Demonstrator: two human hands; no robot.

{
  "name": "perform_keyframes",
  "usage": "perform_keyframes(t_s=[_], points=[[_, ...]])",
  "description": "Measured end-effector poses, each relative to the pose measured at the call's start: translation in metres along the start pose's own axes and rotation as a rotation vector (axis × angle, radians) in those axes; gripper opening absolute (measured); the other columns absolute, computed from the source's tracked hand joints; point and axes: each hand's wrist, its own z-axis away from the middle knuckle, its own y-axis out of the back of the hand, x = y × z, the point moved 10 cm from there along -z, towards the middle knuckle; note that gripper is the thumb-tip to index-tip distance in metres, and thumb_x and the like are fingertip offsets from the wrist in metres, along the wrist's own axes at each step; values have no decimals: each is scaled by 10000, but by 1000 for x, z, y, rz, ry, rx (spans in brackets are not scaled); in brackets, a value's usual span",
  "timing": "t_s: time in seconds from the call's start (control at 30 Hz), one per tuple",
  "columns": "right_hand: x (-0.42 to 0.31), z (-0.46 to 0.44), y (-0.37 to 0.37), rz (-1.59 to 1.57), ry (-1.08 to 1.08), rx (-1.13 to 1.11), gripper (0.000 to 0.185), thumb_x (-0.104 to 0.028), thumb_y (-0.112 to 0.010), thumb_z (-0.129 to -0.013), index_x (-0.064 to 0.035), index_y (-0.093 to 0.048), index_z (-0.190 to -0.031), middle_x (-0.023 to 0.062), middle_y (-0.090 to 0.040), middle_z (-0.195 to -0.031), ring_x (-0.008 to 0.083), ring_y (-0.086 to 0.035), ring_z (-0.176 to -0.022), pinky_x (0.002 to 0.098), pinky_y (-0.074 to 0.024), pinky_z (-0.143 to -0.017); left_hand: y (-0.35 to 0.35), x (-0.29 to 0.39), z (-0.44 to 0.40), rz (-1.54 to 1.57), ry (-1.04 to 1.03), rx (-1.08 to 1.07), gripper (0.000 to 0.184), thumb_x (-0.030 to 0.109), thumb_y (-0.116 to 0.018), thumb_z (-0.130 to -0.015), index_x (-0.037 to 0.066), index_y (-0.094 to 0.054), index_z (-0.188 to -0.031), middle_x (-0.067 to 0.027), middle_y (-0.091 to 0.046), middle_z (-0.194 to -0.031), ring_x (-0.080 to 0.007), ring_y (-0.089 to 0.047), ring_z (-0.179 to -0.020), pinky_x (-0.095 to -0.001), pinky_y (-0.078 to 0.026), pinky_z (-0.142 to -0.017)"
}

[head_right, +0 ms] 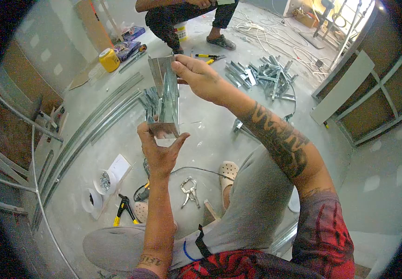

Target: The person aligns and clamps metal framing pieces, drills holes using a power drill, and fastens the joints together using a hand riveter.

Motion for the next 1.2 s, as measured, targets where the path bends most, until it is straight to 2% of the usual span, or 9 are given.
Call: perform_keyframes(t_s=[0.1, 0.17, 0.2, 0.27, 0.3, 0.43, 0.83, 0.9, 1.2], points=[[-8, -2, 3, 134, 29, 2, 366, -318, -516, -994, 3, -579, -1158, 34, -627, -972, 106, -598, -894, 274, -516, -837, 6, 11, -1, -24, -97, 21, 703, 120, -892, -618, 33, -434, -1143, -61, -495, -952, -155, -519, -845, -289, -442, -779], [-6, -1, 11, 161, -39, 31, 367, -313, -555, -973, 17, -603, -1126, 35, -641, -909, 106, -616, -836, 274, -537, -787, 8, -9, -1, 257, 140, -9, 595, 85, -814, -696, 12, -450, -1161, -70, -554, -981, -150, -559, -876, -280, -456, -815], [-3, 0, 16, 187, -105, 58, 370, -309, -595, -951, 31, -626, -1093, 36, -655, -847, 106, -633, -778, 274, -557, -738, 11, -14, -3, 259, 143, -14, 595, 85, -814, -696, 12, -450, -1161, -70, -554, -981, -150, -559, -876, -280, -456, -815], [-10, 4, 18, 234, -144, 80, 371, -300, -626, -930, 43, -639, -1068, 51, -662, -824, 104, -638, -728, 268, -566, -684, 6, -42, -4, 657, 344, -61, 498, 74, -719, -761, -14, -459, -1177, -113, -607, -1054, -165, -593, -931, -288, -469, -858], [-10, 6, 20, 282, -178, 96, 373, -291, -657, -909, 56, -652, -1044, 65, -669, -802, 103, -643, -678, 261, -575, -631, 8, -45, -6, 663, 332, -53, 540, 293, -680, -819, -18, -497, -1221, -177, -650, -1044, -236, -654, -910, -365, -541, -780], [1, 7, 17, 242, -247, 48, 343, -274, -673, -901, 40, -651, -1036, 39, -655, -818, 73, -630, -687, 230, -575, -608, 10, -56, -6, 729, 402, -67, 604, 339, -669, -822, -62, -493, -1238, -204, -672, -965, -263, -670, -843, -372, -545, -730], [-3, 9, 12, 310, -286, 58, 346, -269, -686, -888, 63, -648, -978, 46, -645, -767, 88, -638, -635, 226, -577, -583, 10, -63, -5, 774, 458, -121, 646, 412, -669, -815, -53, -495, -1226, -211, -672, -969, -267, -665, -868, -373, -525, -692], [-3, 8, 15, 290, -251, 91, 369, -271, -696, -877, 96, -665, -893, 113, -677, -745, 145, -675, -644, 273, -593, -612, 10, -64, -5, 788, 466, -120, 643, 412, -664, -819, -53, -494, -1230, -211, -671, -971, -266, -665, -869, -370, -526, -692], [-13, 10, 8, 309, -208, 73, 393, -286, -706, -868, 103, -655, -855, 133, -680, -724, 155, -688, -647, 277, -589, -595, 8, -67, -4, 875, 466, -146, 641, 409, -626, -838, -51, -485, -1261, -214, -672, -992, -257, -663, -881, -353, -524, -713]])
